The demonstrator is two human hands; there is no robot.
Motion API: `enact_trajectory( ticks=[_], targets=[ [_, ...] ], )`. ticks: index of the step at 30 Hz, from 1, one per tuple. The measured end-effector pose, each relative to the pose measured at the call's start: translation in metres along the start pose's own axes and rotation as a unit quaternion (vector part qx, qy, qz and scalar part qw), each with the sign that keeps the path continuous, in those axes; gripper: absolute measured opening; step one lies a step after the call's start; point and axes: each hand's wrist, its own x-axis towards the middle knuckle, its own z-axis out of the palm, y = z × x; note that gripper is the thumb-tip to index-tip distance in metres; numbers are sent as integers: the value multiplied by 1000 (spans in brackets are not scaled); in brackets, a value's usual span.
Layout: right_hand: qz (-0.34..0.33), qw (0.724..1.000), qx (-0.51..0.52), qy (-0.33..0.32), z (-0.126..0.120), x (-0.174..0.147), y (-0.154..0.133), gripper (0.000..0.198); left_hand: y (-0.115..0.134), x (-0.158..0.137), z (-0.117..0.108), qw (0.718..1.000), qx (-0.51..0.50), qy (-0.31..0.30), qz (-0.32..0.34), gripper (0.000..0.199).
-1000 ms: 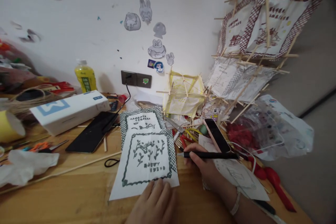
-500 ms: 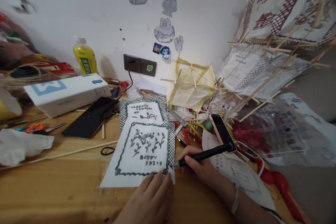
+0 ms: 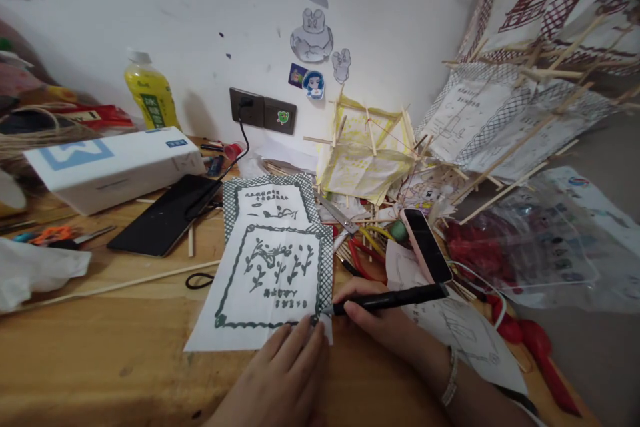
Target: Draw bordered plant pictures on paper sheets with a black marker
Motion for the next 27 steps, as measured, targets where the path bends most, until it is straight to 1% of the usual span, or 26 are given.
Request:
enact_trajectory(
  ticks=[6, 11, 14, 18, 23, 27],
  targets=[
    [-8, 1000, -20, -3, 0, 0, 2, 17, 3, 0, -2, 1000, -9, -6, -20, 46],
    [-21, 999, -27, 3, 0, -1, 1, 19, 3, -2, -1, 1000, 0, 7, -9, 46],
    [-16, 1000, -25, 10, -1, -2, -1, 19, 2, -1, -1, 1000, -6, 8, -14, 45],
    [-5, 1000, -3, 9, -1, -1, -5, 19, 3, -1, -1, 999, -26, 9, -19, 45],
    [11, 999, 35, 11, -1, 1, -7, 20, 4, -4, 1, 999, -21, 18, -20, 46],
    [38, 996, 73, 39, 0, -2, -3, 27, 2, -5, 4, 999, -25, 24, -19, 46]
  ],
)
